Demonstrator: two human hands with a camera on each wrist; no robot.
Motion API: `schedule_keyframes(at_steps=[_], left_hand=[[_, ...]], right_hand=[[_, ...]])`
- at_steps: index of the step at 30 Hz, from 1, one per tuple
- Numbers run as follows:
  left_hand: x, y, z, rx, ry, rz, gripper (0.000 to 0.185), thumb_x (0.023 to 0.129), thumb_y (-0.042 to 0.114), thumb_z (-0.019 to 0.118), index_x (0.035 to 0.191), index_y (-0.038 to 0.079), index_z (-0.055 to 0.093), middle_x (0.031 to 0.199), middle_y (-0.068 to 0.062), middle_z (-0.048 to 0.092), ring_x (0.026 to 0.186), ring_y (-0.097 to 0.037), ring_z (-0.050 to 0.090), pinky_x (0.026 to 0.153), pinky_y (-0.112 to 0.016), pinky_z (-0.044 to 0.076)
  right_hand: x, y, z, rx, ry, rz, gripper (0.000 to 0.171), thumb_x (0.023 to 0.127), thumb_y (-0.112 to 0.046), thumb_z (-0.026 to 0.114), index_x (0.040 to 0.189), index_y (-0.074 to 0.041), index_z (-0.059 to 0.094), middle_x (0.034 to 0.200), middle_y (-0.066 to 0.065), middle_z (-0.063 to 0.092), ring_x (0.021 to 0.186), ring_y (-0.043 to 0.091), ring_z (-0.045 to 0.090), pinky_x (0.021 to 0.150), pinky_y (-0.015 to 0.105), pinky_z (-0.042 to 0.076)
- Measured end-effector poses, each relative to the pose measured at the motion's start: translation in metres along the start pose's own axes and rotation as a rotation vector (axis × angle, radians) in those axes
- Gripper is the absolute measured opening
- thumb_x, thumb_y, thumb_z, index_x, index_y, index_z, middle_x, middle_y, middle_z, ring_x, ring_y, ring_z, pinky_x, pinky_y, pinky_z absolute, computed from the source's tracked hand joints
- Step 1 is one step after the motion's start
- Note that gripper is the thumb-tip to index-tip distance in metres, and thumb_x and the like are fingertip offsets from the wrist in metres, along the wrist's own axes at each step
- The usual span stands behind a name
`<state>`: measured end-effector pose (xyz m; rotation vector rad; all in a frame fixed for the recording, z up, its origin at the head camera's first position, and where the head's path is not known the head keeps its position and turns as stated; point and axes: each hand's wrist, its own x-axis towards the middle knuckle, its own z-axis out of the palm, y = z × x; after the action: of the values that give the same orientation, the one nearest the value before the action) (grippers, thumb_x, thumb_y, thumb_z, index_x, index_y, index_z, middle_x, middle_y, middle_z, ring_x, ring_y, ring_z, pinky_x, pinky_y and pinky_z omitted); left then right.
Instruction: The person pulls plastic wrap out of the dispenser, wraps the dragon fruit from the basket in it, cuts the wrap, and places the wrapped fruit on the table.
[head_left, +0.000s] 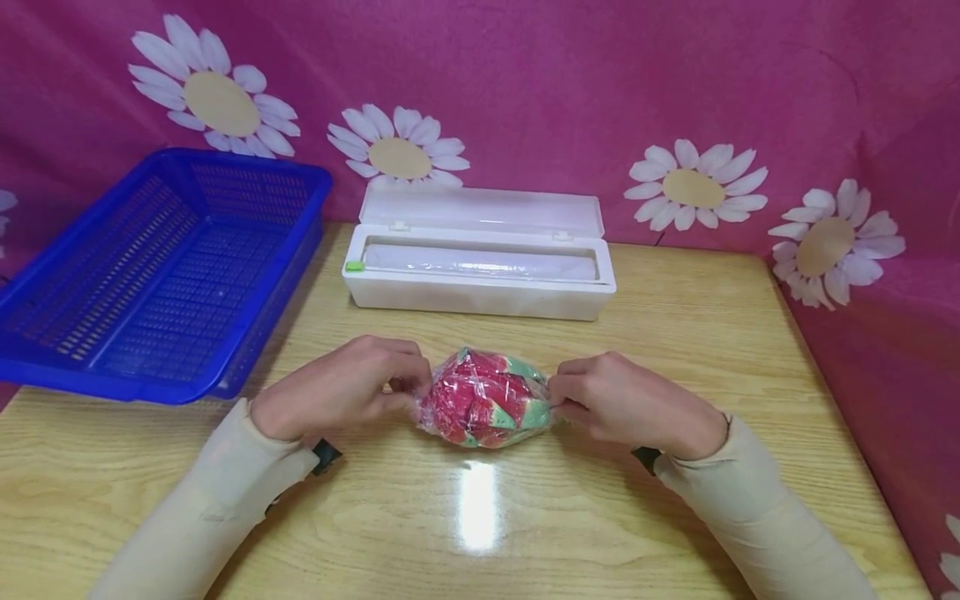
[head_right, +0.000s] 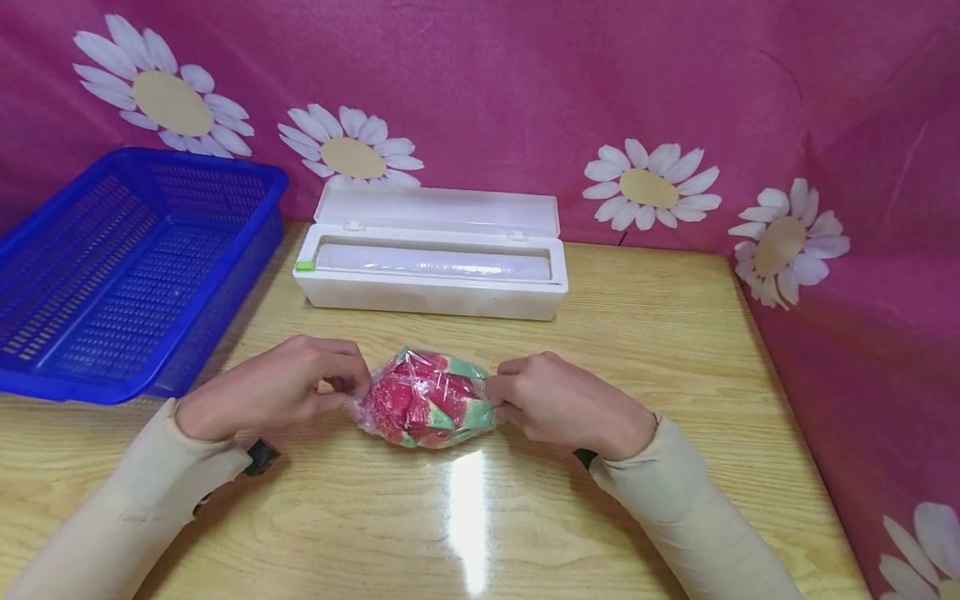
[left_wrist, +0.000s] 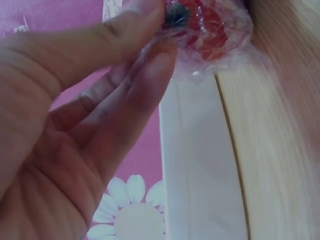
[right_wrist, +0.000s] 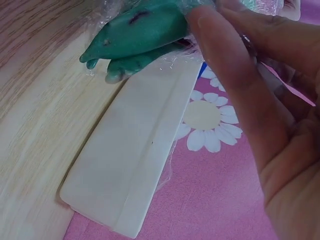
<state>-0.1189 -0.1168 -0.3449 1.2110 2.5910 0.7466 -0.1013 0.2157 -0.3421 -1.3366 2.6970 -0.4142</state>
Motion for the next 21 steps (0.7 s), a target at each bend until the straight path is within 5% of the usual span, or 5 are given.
schedule_keyframes(at_steps=[6, 13, 21], left_hand=[[-0.0033, 0.0028, -0.0017, 0.001, -0.011, -0.02, 0.014, 0.085, 0.02, 0.084, 0.093, 0.023, 0.073, 0.092, 0.012, 0.067, 0.086, -0.003, 0.061, 0.079, -0.022, 0.056], [-0.0033, 0.0049, -0.0006, -0.005, -0.008, -0.024, 0.024, 0.087, 0.041, 0.082, 0.094, 0.02, 0.072, 0.091, 0.01, 0.066, 0.083, -0.004, 0.059, 0.076, -0.022, 0.056], [0.0002, 0.0033, 0.0001, -0.015, 0.0, -0.004, 0.011, 0.089, 0.028, 0.08, 0.09, 0.022, 0.071, 0.09, 0.011, 0.066, 0.082, -0.004, 0.057, 0.075, -0.022, 0.053]], right_hand=[[0.0007, -0.0004, -0.0008, 0.024, -0.014, 0.033, 0.01, 0.089, -0.005, 0.079, 0.088, -0.014, 0.074, 0.083, -0.006, 0.071, 0.072, -0.001, 0.059, 0.071, 0.021, 0.061], [-0.0004, 0.0002, -0.0007, 0.061, -0.001, 0.067, 0.009, 0.088, -0.011, 0.082, 0.094, -0.017, 0.076, 0.087, -0.007, 0.073, 0.074, -0.002, 0.059, 0.072, 0.022, 0.061], [-0.0006, -0.0011, -0.0028, 0.067, 0.009, 0.069, 0.012, 0.088, -0.012, 0.083, 0.093, -0.016, 0.072, 0.076, -0.01, 0.063, 0.066, -0.001, 0.05, 0.061, 0.015, 0.05]])
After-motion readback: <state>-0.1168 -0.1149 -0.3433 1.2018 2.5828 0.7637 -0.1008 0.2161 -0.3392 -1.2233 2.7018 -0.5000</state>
